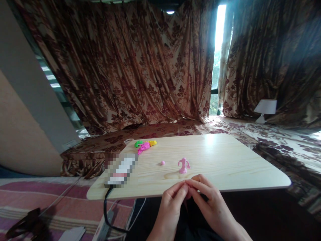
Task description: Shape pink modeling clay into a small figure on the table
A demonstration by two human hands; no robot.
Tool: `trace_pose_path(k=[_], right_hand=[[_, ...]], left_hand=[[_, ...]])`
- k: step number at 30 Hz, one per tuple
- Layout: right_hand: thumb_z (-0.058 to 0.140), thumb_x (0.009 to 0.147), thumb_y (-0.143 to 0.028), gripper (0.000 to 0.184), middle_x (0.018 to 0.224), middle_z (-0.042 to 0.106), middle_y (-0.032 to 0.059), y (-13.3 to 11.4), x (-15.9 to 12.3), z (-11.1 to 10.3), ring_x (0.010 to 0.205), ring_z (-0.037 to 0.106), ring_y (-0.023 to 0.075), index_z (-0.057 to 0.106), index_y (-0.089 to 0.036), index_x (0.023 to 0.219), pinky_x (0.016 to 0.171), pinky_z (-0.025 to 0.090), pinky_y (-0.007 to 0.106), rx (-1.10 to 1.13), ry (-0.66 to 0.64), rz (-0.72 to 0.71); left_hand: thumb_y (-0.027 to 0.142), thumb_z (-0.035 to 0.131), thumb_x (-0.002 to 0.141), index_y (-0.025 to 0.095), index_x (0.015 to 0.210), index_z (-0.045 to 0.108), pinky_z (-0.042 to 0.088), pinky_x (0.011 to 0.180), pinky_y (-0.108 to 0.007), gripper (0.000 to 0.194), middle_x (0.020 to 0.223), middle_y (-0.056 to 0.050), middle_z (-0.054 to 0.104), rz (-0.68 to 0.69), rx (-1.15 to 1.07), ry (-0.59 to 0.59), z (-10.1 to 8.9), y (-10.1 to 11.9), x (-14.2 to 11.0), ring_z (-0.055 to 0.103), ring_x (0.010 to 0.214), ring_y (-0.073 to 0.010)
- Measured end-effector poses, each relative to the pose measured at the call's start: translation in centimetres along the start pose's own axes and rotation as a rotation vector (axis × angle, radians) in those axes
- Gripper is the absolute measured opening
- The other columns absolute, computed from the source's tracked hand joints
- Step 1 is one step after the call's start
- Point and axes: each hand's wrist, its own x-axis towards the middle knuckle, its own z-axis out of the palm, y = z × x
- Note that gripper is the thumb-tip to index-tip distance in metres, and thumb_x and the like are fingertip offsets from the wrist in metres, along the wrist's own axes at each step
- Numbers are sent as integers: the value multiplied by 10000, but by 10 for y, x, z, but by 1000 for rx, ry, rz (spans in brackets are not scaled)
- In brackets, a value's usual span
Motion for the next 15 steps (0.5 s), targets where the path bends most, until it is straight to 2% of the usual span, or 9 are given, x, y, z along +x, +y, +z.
trace_pose_path(k=[7, 10, 15], right_hand=[[488, 901, -174, 275, 1019, 569, 68, 2, 0, 0, 939, 561, 187, 589, -227, 1151, 825, 479, 297, -38, -29, 16], [476, 905, -171, 268, 1010, 569, 75, 2, 1, -1, 920, 563, 186, 595, -215, 1141, 812, 481, 295, -27, -34, -4], [499, 896, -170, 201, 896, 587, 55, 3, 2, -4, 830, 575, 175, 641, -209, 1033, 736, 486, 280, -18, 41, 1]], left_hand=[[263, 684, 736, 153, 895, 703, 467, 810, -283, 194, 864, -63, 697, -39, -150, 87, -1, 1, 3, 618, 836, -168], [265, 684, 734, 138, 841, 701, 474, 791, -290, 167, 831, -63, 694, -31, -127, 86, -2, 2, 3, 618, 798, -167], [270, 658, 758, 133, 883, 709, 456, 795, -273, 192, 816, -62, 702, 5, -25, 77, 3, 6, -1, 605, 804, -166]])
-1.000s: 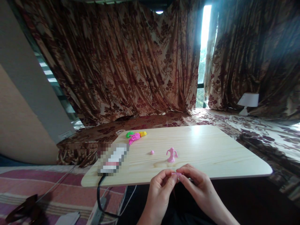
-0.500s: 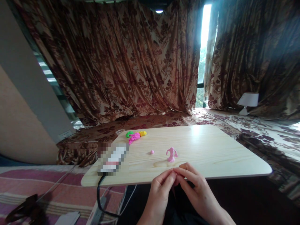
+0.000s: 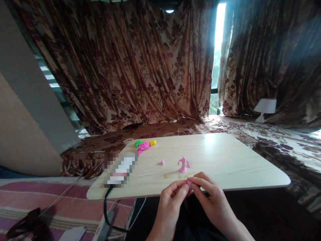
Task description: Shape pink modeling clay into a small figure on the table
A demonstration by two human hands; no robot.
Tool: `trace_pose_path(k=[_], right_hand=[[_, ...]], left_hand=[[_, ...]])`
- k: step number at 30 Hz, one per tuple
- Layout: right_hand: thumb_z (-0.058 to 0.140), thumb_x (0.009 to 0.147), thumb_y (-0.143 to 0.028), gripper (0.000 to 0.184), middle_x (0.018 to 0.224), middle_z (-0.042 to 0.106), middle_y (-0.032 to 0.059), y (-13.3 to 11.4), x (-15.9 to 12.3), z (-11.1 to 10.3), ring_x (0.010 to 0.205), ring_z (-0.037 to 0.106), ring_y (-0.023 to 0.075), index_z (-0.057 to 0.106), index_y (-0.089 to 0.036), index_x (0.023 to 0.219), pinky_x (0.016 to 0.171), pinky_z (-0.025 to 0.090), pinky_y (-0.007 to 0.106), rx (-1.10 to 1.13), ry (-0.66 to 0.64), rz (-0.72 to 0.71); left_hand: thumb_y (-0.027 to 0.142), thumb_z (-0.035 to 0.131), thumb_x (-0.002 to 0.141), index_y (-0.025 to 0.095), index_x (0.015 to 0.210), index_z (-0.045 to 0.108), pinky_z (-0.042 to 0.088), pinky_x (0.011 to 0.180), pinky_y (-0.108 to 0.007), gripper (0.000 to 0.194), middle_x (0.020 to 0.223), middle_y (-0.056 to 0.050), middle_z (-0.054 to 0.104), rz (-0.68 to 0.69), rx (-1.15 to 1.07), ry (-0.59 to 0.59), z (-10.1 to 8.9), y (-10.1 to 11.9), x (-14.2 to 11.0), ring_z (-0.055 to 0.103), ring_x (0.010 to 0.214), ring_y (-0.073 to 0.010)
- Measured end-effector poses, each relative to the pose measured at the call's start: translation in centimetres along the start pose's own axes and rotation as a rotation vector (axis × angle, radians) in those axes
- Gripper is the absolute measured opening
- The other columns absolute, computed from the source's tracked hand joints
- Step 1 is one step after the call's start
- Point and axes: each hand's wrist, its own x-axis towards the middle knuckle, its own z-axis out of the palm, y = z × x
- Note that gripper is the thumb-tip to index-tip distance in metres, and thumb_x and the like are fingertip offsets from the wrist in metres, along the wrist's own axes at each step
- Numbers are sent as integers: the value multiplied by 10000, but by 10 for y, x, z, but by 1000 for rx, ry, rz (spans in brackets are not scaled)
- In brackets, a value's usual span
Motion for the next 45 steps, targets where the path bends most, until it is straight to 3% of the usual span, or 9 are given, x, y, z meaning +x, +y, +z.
trace_pose_path(k=[5, 11, 14, 20, 26, 30, 35, 39, 45], right_hand=[[516, 886, -171, 168, 833, 592, 36, -3, 1, -2, 773, 581, 163, 665, -210, 953, 695, 483, 268, -24, -36, 9], [520, 873, -177, 278, 956, 591, 53, -3, 0, 1, 862, 578, 174, 583, -223, 1140, 770, 500, 291, 9, -64, -20], [563, 840, -151, 297, 991, 575, 60, 1, -1, 3, 907, 560, 191, 593, -228, 1125, 797, 488, 310, -58, -58, -48], [541, 872, -156, 223, 929, 561, 61, 3, -2, 2, 877, 534, 202, 638, -241, 1054, 753, 470, 331, -194, -26, -98], [509, 882, -146, 157, 857, 529, 69, 0, -3, 1, 822, 503, 208, 649, -194, 830, 705, 448, 351, -268, 2, -125], [500, 886, -140, 172, 920, 529, 72, 1, -2, 2, 877, 495, 217, 637, -209, 962, 741, 449, 359, -267, -31, -112], [460, 903, -120, 327, 1045, 517, 76, -1, 0, 3, 966, 482, 219, 546, -245, 1192, 811, 446, 366, -246, -122, -110], [441, 907, -105, 366, 1076, 514, 75, -3, 0, 3, 991, 478, 218, 517, -254, 1233, 836, 441, 372, -233, -144, -119], [473, 894, -99, 350, 1076, 530, 71, 2, -3, 8, 1001, 488, 212, 522, -252, 1204, 853, 442, 363, -167, -80, -153]], left_hand=[[248, 664, 758, 129, 842, 686, 452, 779, -291, 147, 766, -47, 663, -37, -59, -58, -1, -4, 1, 585, 771, -156], [225, 595, 813, 131, 778, 674, 455, 745, -271, 128, 771, -47, 641, -109, -273, -104, -6, -7, 5, 568, 745, -131], [212, 607, 803, 133, 759, 688, 453, 738, -254, 121, 783, -44, 645, -129, -315, -83, -6, -8, 4, 565, 770, -130], [300, 579, 824, 128, 835, 715, 439, 714, -261, 219, 815, -75, 663, -101, -172, -74, -4, -10, 4, 565, 785, -158], [367, 551, 833, 139, 819, 699, 430, 707, -272, 272, 720, -41, 615, -45, 64, -45, -3, -8, 3, 528, 728, -149], [327, 596, 808, 148, 802, 682, 426, 732, -277, 199, 714, -21, 594, -35, 21, -58, -6, -10, 5, 509, 703, -132], [315, 576, 825, 144, 840, 702, 409, 732, -265, 213, 749, -35, 618, -33, 28, -41, -8, -12, 4, 516, 743, -139], [303, 550, 849, 151, 873, 714, 399, 756, -258, 225, 751, -31, 628, -10, 33, -82, -6, -9, 1, 517, 777, -137], [212, 623, 794, 154, 797, 729, 420, 775, -256, 121, 751, -33, 667, -50, -212, -68, -4, -5, 2, 549, 773, -132]])
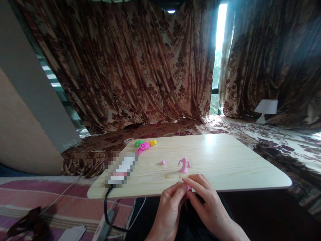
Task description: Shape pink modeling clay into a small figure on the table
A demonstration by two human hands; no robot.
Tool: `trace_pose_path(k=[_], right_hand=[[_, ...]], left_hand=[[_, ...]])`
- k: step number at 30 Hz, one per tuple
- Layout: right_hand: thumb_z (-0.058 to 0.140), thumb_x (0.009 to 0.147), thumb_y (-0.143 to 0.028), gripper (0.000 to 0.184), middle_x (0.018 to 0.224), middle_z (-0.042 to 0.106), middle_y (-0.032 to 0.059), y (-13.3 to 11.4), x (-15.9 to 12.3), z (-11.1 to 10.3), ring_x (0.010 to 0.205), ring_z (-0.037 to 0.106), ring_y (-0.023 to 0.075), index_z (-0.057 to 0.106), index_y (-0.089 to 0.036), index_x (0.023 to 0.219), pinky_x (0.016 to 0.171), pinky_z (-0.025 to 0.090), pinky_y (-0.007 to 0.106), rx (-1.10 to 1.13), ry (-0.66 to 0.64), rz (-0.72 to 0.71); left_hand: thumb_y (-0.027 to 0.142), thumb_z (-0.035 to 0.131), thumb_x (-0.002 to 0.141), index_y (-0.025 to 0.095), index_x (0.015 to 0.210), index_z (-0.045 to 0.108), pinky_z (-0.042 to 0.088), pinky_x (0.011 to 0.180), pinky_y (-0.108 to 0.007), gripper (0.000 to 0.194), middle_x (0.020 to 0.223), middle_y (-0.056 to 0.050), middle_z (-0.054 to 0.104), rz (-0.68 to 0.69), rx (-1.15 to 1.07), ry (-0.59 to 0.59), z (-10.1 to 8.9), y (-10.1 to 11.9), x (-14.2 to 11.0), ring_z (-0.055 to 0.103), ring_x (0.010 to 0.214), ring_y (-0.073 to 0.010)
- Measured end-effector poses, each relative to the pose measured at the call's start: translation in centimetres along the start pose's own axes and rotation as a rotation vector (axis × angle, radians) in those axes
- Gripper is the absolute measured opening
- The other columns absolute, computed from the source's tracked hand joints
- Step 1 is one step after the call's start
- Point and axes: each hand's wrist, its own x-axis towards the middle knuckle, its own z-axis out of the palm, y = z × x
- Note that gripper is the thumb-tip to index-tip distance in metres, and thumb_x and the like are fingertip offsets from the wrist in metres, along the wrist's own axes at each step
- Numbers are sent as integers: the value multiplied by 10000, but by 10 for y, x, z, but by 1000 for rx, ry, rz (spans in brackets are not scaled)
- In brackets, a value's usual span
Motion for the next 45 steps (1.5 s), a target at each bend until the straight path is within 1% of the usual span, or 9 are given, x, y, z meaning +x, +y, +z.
trace_pose_path(k=[4, 8, 12, 19, 24, 28, 32, 37, 45], right_hand=[[536, 870, -123, 216, 991, 553, 62, 1, 0, 0, 946, 511, 209, 579, -225, 1056, 809, 452, 351, 15, 104, 17], [534, 872, -127, 110, 921, 559, 53, 0, 2, -3, 877, 520, 198, 606, -203, 902, 760, 452, 342, 9, 92, 35], [526, 876, -118, 115, 898, 563, 47, -1, 2, -4, 860, 517, 190, 607, -199, 862, 757, 449, 341, 5, 86, 31], [542, 866, -114, 238, 1014, 545, 61, -1, 1, -3, 949, 497, 201, 596, -221, 1071, 800, 447, 340, 0, 7, 45], [515, 880, -100, 155, 894, 573, 47, 2, 2, -4, 847, 509, 185, 630, -202, 894, 753, 442, 344, -20, 52, 17], [526, 865, -88, 151, 819, 577, 40, 2, 2, -4, 790, 506, 181, 606, -183, 777, 707, 439, 340, -41, 66, -6], [541, 844, -70, 160, 898, 576, 47, 2, 0, -3, 856, 516, 192, 628, -200, 876, 737, 453, 335, -38, 59, 22], [534, 837, -65, 364, 1067, 545, 75, 3, -3, 0, 995, 511, 206, 547, -224, 1164, 838, 460, 343, 14, 60, 5], [563, 837, -100, 123, 919, 554, 59, -4, 1, -3, 860, 560, 191, 619, -199, 884, 734, 484, 317, 64, 202, 16]], left_hand=[[241, 624, 791, 125, 799, 731, 442, 743, -270, 158, 781, -70, 683, -18, -51, 23, 3, 1, 0, 569, 773, -152], [326, 571, 831, 118, 874, 724, 435, 727, -267, 262, 818, -82, 673, -12, 80, 39, 3, -1, 0, 567, 805, -167], [312, 575, 834, 130, 844, 727, 411, 733, -250, 238, 756, -50, 649, 9, 204, 5, 0, -4, 0, 538, 768, -142], [295, 560, 837, 132, 851, 723, 415, 672, -241, 231, 752, -55, 649, -62, 10, 6, 3, -6, -1, 532, 740, -140], [356, 548, 834, 119, 821, 717, 402, 654, -246, 292, 715, -52, 624, -30, 217, 113, 13, 0, -5, 519, 723, -148], [362, 583, 809, 124, 765, 695, 402, 673, -257, 267, 697, -36, 601, -6, 284, 102, 16, 1, -8, 509, 703, -144], [301, 618, 791, 130, 779, 687, 415, 742, -274, 184, 734, -40, 624, -44, 173, 39, 9, -1, -6, 536, 749, -153], [200, 634, 773, 140, 829, 710, 424, 805, -277, 112, 774, -42, 651, -50, -37, -7, 4, 0, -2, 557, 781, -147], [275, 554, 844, 132, 856, 716, 427, 725, -248, 216, 847, -75, 673, -66, -42, -11, 6, -4, -3, 564, 809, -156]])
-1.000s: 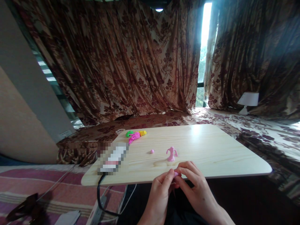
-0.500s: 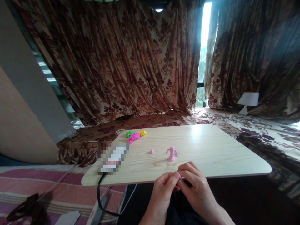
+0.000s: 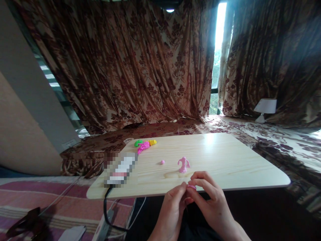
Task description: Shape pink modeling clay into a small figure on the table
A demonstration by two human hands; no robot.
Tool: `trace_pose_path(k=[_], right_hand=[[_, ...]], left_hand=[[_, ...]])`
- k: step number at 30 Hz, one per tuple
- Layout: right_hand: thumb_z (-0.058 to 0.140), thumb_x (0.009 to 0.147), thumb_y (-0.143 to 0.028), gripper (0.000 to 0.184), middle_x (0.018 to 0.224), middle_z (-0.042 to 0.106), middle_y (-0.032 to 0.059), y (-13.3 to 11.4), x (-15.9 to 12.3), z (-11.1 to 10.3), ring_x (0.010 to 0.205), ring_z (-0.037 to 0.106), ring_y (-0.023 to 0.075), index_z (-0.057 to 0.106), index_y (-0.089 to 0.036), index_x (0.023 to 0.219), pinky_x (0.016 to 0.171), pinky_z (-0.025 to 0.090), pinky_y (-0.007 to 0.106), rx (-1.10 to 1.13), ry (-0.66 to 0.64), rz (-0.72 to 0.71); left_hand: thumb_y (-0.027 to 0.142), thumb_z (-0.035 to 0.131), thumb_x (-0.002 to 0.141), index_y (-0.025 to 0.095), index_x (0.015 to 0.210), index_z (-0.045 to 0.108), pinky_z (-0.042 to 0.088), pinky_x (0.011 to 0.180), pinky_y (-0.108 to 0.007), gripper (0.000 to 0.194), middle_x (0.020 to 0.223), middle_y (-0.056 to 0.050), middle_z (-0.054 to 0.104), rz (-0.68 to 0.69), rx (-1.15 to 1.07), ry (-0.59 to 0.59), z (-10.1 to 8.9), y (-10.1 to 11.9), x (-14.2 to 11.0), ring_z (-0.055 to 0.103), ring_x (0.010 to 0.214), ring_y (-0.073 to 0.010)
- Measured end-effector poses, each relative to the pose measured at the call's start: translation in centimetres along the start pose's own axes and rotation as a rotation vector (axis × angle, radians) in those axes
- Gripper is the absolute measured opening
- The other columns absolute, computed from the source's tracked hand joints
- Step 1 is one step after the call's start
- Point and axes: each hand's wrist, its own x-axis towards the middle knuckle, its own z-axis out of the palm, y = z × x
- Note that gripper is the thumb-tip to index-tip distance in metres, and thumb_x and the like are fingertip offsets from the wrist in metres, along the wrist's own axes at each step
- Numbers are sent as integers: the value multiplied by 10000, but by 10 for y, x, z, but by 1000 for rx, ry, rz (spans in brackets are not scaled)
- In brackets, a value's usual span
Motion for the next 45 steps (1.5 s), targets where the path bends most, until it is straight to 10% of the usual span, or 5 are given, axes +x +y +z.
trace_pose_path(k=[14, 22, 34, 45], right_hand=[[554, 809, -65, 152, 787, 559, 37, 5, -1, 0, 767, 525, 185, 561, -187, 718, 677, 460, 331, -94, -65, -9], [552, 812, -80, 307, 1025, 557, 73, 6, -4, 3, 943, 533, 205, 586, -214, 1087, 798, 481, 337, -34, -114, 13], [570, 821, -106, 107, 824, 586, 49, 6, 0, 0, 787, 551, 189, 599, -186, 756, 693, 476, 333, -95, -70, -8], [545, 824, -81, 248, 962, 577, 71, 5, -3, 1, 903, 541, 215, 643, -223, 1002, 761, 484, 354, -102, -91, 14]], left_hand=[[369, 607, 794, 112, 724, 692, 402, 695, -265, 280, 674, -34, 612, 10, 231, 28, 2, 0, -1, 533, 722, -157], [258, 612, 798, 136, 693, 693, 403, 755, -248, 180, 713, -37, 636, 0, 24, -20, 0, 2, 0, 539, 747, -139], [425, 566, 808, 129, 761, 696, 394, 686, -267, 326, 724, -42, 634, 36, 327, 104, 9, 5, -5, 537, 745, -167], [282, 575, 822, 147, 847, 715, 418, 767, -274, 196, 796, -54, 668, 19, 153, -9, -3, 1, 0, 555, 809, -167]])
